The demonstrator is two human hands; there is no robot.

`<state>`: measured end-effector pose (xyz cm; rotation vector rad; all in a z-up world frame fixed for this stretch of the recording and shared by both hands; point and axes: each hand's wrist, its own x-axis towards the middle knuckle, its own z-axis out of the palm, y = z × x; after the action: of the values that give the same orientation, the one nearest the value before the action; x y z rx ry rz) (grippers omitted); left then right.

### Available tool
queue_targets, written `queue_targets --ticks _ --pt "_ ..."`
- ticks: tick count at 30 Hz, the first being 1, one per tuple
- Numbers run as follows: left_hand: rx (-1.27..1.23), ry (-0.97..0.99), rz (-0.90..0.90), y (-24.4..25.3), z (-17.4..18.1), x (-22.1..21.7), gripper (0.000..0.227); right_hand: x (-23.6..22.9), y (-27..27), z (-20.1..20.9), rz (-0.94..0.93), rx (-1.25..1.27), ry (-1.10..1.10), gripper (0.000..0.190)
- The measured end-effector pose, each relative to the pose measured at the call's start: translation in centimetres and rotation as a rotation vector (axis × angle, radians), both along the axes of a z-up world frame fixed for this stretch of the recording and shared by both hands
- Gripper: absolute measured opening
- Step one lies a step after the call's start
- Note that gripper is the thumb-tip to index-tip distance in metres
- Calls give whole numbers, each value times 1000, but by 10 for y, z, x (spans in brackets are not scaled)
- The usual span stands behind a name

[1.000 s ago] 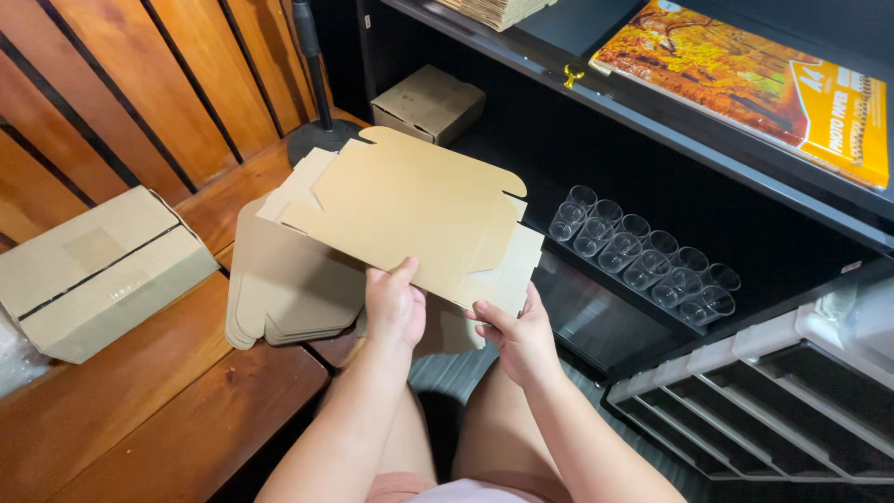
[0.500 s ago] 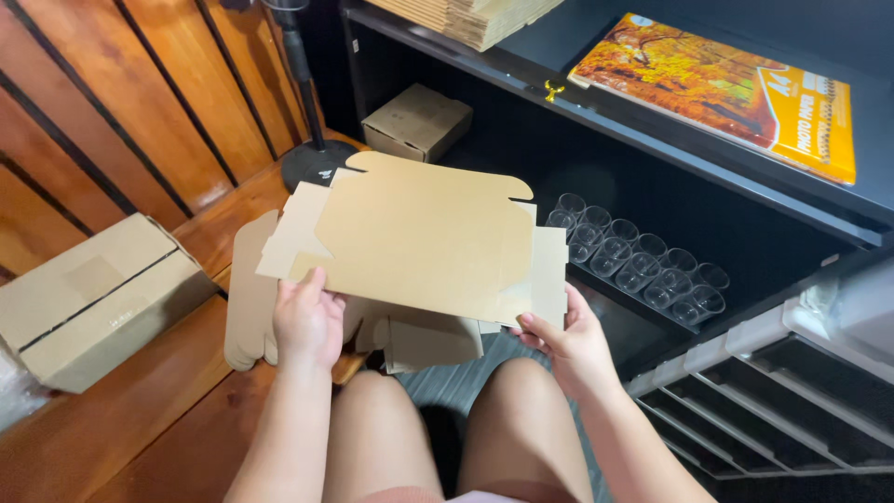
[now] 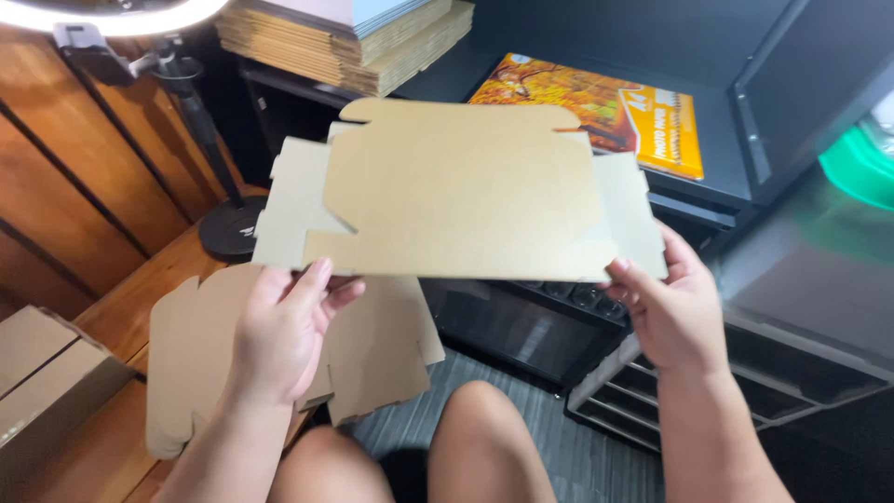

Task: The person sits on the floor and repeatedly picks up flat cardboard pieces from a stack on their lap, then places them onto a shelf. The hands handle the cardboard pieces one at a time, moving them from the lap to the shelf repeatedly.

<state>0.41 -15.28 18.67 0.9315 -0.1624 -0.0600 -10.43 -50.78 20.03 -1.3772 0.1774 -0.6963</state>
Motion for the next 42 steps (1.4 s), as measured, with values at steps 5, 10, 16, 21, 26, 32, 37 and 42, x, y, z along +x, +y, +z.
queue_targets --ticks 5,10,16,21,26,32,37,42 --pt "251 -22 -14 -60 59 35 16 11 -55 27 -140 -90 -49 75" --pt "500 -45 15 -110 100 71 12 23 -81 57 -240 -233 -138 87" --pt "453 -174 1 -172 79 155 27 66 -147 48 -403 -416 -104 23" --pt "542 -169 39 -200 79 171 34 85 -159 48 -542 -563 17 21" --pt "567 -195 67 -223 63 205 39 97 -175 39 -553 -573 76 45" --pt "664 -187 121 -241 58 214 44 105 -182 31 -634 -681 192 49" --pt "810 -181 182 -250 63 208 47 104 -184 30 -656 -714 213 49" --pt "893 -183 225 -255 56 214 38 100 -184 27 -656 -767 260 48"
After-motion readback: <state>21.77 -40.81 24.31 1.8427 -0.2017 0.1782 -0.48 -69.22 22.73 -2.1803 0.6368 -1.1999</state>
